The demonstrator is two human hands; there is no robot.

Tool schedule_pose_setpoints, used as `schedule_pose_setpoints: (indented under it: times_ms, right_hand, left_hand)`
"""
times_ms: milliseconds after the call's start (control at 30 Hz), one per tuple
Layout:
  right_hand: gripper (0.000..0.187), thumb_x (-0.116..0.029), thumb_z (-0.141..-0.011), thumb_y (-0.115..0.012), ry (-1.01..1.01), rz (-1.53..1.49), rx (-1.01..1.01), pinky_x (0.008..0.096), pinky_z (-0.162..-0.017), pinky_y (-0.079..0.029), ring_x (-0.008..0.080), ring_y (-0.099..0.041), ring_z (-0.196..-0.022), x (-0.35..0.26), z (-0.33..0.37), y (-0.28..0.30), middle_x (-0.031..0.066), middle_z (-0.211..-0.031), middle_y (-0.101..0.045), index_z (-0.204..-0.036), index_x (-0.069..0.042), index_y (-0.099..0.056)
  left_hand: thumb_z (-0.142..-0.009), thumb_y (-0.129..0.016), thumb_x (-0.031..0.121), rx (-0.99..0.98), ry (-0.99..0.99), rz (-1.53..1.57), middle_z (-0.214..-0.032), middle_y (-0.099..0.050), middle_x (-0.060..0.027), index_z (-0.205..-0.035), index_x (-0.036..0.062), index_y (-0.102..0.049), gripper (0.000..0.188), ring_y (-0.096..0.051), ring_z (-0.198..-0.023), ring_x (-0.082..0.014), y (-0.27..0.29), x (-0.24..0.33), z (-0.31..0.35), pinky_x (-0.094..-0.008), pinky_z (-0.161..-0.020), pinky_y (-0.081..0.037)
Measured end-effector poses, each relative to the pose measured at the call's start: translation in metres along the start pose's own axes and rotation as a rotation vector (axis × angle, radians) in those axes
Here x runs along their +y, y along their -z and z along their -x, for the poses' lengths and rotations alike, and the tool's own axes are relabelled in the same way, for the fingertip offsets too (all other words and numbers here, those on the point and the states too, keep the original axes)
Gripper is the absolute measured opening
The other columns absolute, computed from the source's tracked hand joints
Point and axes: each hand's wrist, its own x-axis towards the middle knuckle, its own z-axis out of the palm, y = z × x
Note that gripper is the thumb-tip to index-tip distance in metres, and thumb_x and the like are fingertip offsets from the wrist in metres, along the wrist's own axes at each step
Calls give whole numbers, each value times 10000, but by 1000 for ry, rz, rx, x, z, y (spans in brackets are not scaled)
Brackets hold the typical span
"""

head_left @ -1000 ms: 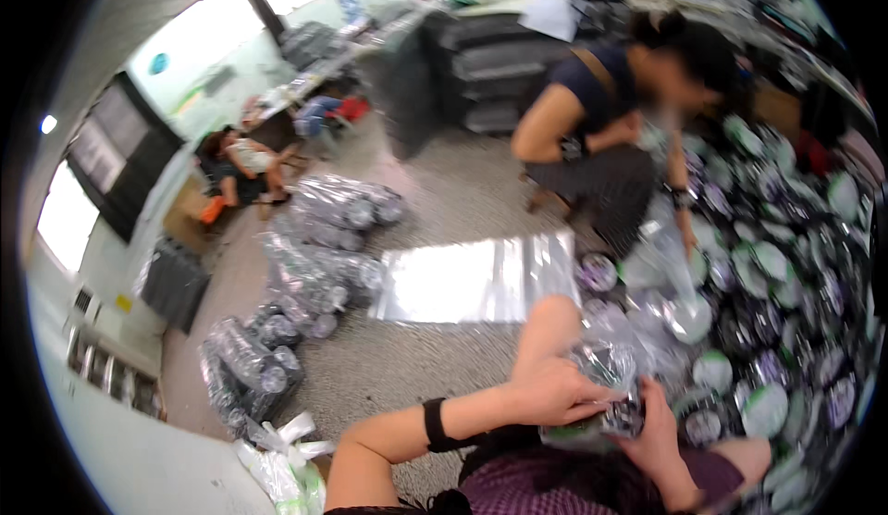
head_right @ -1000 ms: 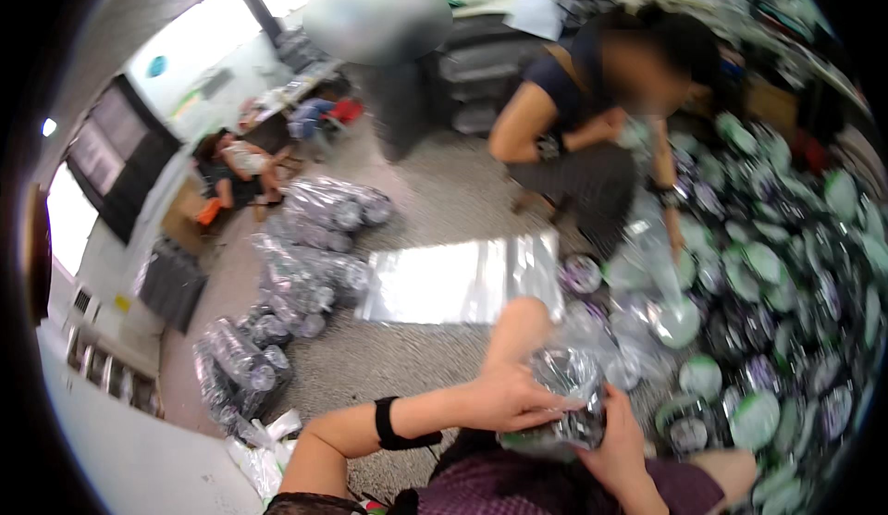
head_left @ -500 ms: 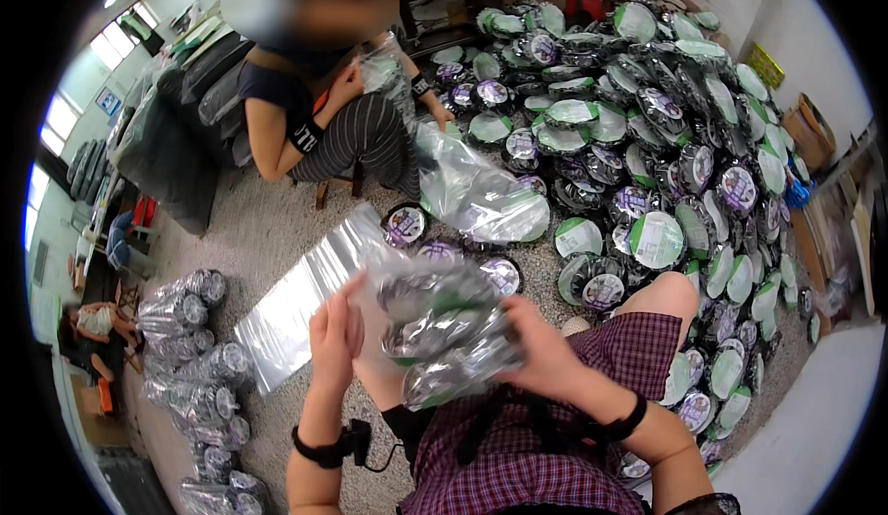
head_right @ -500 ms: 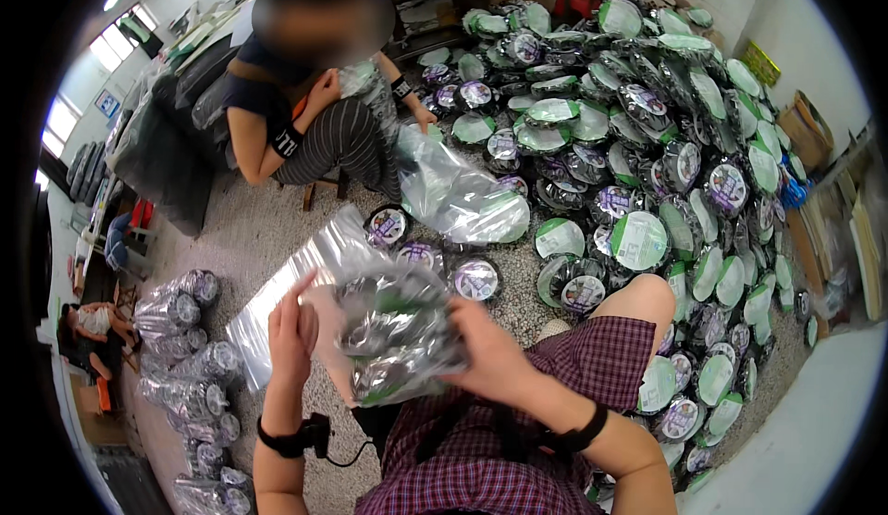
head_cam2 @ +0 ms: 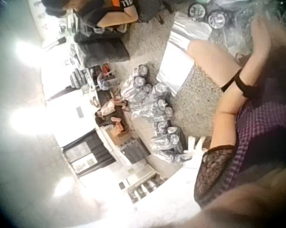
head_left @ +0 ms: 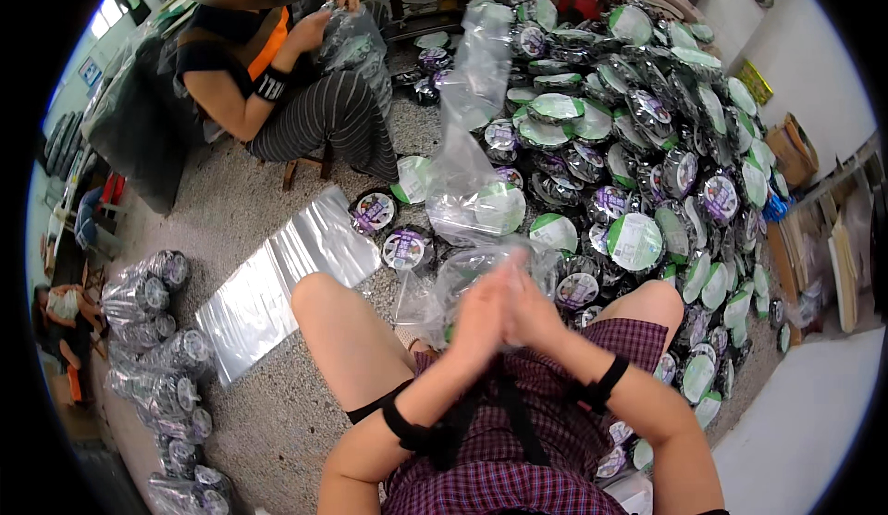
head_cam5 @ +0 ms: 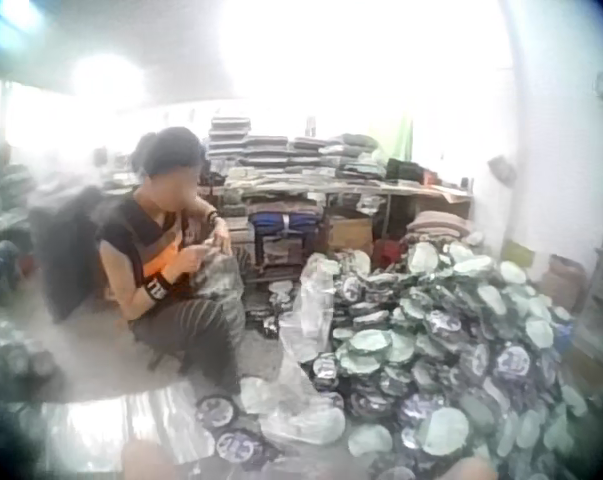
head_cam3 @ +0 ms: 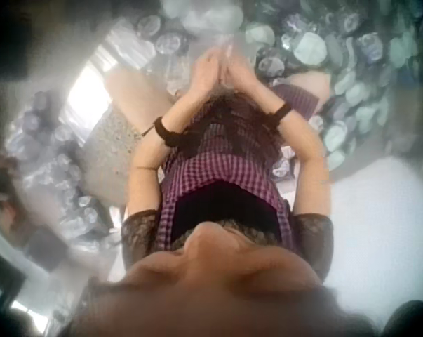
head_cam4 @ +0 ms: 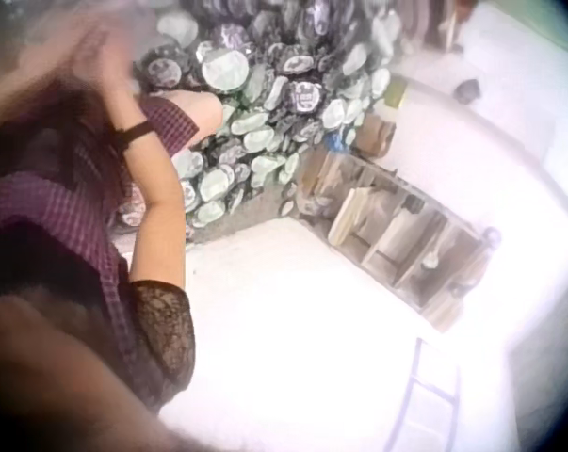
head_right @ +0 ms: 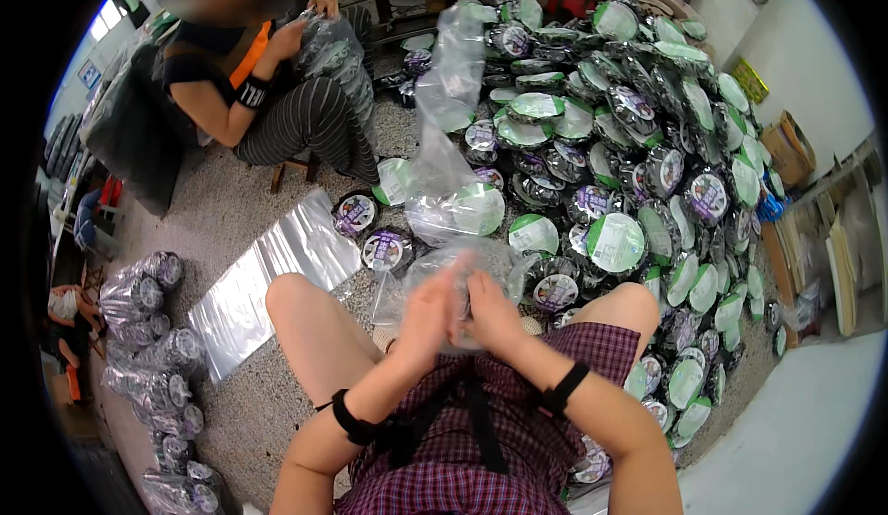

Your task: The person picks up several circular packaged items from a pile and places them into long plastic sleeves by hand, stacking them inside the sleeves.

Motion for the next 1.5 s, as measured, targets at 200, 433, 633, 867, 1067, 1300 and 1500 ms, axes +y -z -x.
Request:
schedule_pose_setpoints:
  times_ms: [200, 433, 633, 867, 1067, 1300, 1500]
  right_hand:
    - [679, -146, -607, -795, -160, -32, -263, 406, -915, -435, 382, -519, -1059, 52, -67, 23, 225, -1120, -520, -1146, 61, -440]
    - [421, -188, -732, -677, 5, 145, -327, 384, -865, -451, 322, -567, -940, 62, -23, -46, 190, -984, -584, -1070, 19, -537]
    - [333, -247, -816, -577, 61, 2, -811, 380, -816, -458, 271, -590, -872, 18, 62, -3, 164, -905, -618, -1077, -43, -609]
    - [516, -207, -748, -723, -472, -531, 475, 346, -945, -413, 248, -570, -1016, 99, 81, 213, 134, -1057, -591, -1175, -10, -510]
    - [550, -327, -665, -756, -1010, 533, 369, 569, -1045, -225, 271, -519, -1072, 385, 55, 166, 132, -1072, -568, -1092, -56, -539]
    - [855, -475, -656, -773, -884, -599, 362, 379, -1000, -368, 324, -441, -1231, 338, 5, 161, 248, -1309, -464, -1301, -3, -469]
    - [705, -241, -622, -772, -298, 224, 108, 598, -1057, -191, 247, -532, -1045, 273, 14, 107, 65, -1082, -574, -1268, -183, -494]
  left_hand:
    - [-990, -424, 247, -841, -26, 278, -1094, -617, -61, -1254, 0, -526, 375, -513, -988, -58, -86, 10, 78, -235, -868, -426]
    - [-944, -499, 339, -1476, 52, 95, -859, -625, -47, -1083, 93, -592, 298, -587, -777, -180, -80, 74, 95, -288, -649, -502]
    - [-984, -395, 362, -491, 313, 85, -570, -367, 64, -1172, 8, -557, 432, -319, -486, -43, -35, 48, 49, -208, -448, -269]
    - [-965, -449, 353, -227, 673, 717, -999, -629, -85, -1187, 48, -533, 387, -613, -889, -199, 52, 17, 19, -305, -767, -511]
    - [-974, -422, 353, -128, 580, 351, -1164, -579, -148, -1243, -22, -471, 464, -592, -1022, -228, 23, 3, -15, -325, -857, -496]
    - [-991, -362, 342, 250, 728, 397, -1314, -484, -182, -1333, -52, -381, 522, -464, -1223, -249, 7, 17, -16, -328, -1032, -365]
    - [-990, -358, 334, 167, 712, 259, -1318, -477, -190, -1323, -65, -385, 520, -460, -1227, -257, -5, 18, -6, -342, -1041, -357]
